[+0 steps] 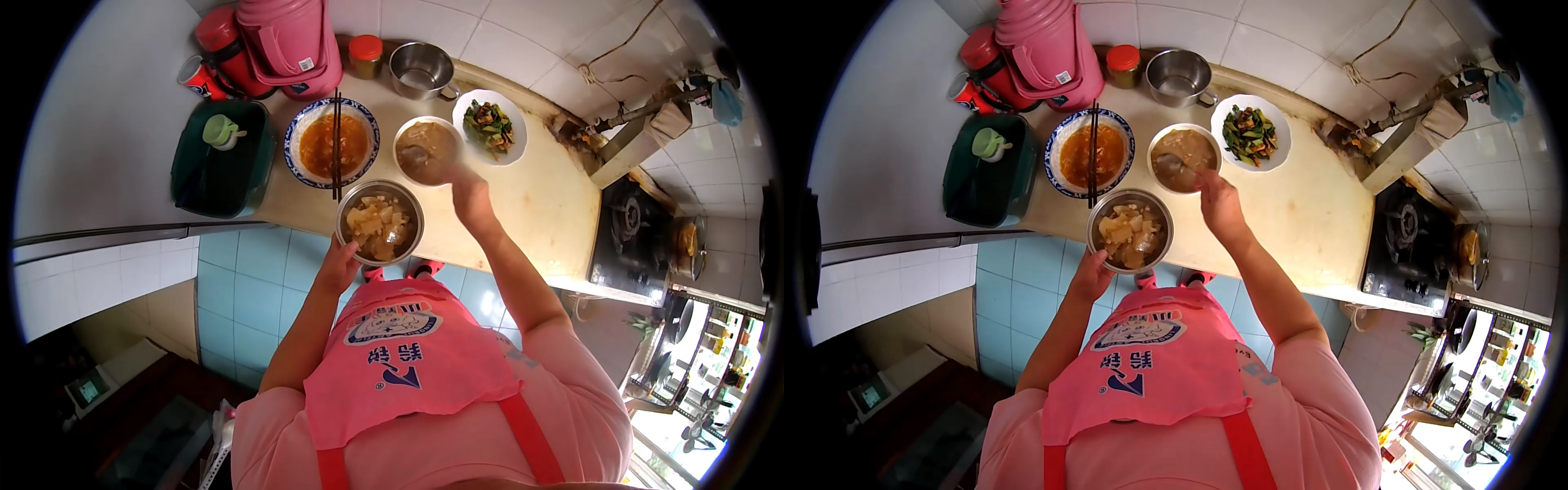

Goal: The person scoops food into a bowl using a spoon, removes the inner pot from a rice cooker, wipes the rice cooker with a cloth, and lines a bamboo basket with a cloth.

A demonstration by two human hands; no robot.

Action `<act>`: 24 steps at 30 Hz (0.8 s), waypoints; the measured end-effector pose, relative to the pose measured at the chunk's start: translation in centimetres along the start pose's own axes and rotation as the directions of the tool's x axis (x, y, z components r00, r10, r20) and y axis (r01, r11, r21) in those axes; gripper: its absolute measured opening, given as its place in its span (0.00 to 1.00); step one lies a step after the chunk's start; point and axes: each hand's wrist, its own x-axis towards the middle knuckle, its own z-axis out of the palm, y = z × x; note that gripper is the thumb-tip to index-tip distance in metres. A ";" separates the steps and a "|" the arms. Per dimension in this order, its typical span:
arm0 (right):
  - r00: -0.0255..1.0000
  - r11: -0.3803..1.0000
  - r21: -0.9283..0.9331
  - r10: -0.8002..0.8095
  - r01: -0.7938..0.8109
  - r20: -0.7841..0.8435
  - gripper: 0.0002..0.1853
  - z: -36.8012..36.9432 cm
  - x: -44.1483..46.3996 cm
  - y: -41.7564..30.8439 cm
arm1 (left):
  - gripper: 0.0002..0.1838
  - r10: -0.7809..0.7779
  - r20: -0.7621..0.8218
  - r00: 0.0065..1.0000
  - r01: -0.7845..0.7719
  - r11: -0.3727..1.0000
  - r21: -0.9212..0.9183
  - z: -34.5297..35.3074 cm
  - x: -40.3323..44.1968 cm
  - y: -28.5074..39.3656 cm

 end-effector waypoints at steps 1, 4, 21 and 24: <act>0.997 0.997 -0.041 -0.069 0.067 -0.031 0.11 -0.3 0.5 0.6 | 0.35 0.003 -0.002 1.000 -0.003 1.000 -0.001 0.0 0.0 0.1; 0.989 0.985 -0.135 -0.123 0.112 -0.077 0.14 -1.4 2.5 1.1 | 0.35 0.008 0.018 1.000 -0.008 1.000 -0.006 0.0 0.0 0.3; 0.979 0.980 -0.179 -0.055 0.091 0.195 0.19 -1.9 0.6 -0.5 | 0.35 0.040 0.044 0.998 -0.040 0.999 0.012 0.5 0.6 1.0; 0.990 0.976 -0.192 -0.084 0.105 0.112 0.19 -3.2 -0.5 -0.5 | 0.35 0.070 0.109 0.992 -0.070 0.998 -0.011 0.8 0.8 1.2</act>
